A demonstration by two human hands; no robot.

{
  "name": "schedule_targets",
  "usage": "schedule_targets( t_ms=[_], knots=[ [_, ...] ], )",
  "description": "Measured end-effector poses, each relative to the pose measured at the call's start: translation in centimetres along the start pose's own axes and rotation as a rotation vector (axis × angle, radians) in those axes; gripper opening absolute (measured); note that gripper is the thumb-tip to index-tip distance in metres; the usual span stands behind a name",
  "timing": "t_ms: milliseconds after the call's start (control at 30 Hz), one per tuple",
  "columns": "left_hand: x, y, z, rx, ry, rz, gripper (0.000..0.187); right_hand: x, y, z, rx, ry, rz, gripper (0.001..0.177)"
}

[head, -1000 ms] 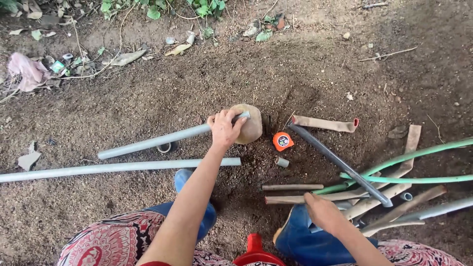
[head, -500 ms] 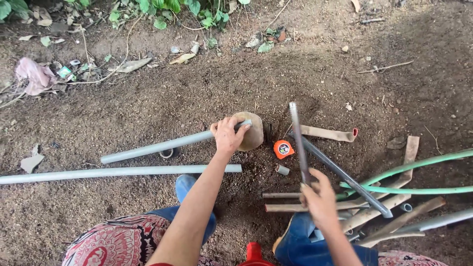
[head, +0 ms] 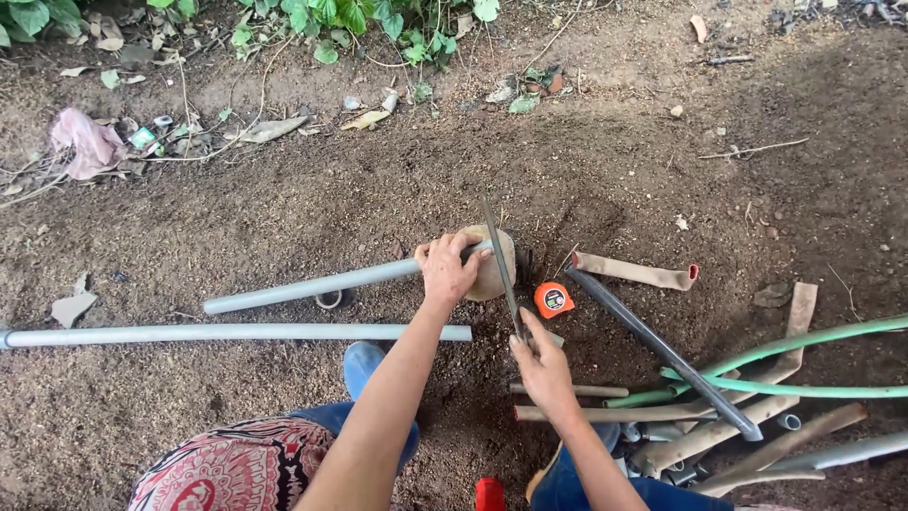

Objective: A person sitting on the ground uses a hacksaw blade to cut through a PVC pipe while using a coconut shell as a support block.

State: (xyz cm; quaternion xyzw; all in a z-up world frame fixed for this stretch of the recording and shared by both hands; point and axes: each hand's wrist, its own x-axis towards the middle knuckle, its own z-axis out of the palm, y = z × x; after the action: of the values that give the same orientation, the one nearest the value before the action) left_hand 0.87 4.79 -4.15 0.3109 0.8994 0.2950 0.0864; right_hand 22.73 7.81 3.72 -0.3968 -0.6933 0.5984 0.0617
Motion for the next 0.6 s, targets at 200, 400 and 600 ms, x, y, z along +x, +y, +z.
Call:
schedule_targets(
  t_ms=[200,400,600],
  knots=[
    [0.1,-0.4,0.6,0.021,0.005,-0.001,0.023,-0.9,-1.5,-0.2,-0.099,0.0,0.024,0.049],
    [-0.6,1.7,-1.4,0.058,0.123,0.076,0.03,-0.4,-1.8,0.1,-0.19,-0.046,0.063,0.053],
    [-0.5,1.5,-1.1,0.043,0.152,0.092,0.028,-0.7,-1.8,-0.1,-0.202,-0.021,0.146,0.05]
  ],
)
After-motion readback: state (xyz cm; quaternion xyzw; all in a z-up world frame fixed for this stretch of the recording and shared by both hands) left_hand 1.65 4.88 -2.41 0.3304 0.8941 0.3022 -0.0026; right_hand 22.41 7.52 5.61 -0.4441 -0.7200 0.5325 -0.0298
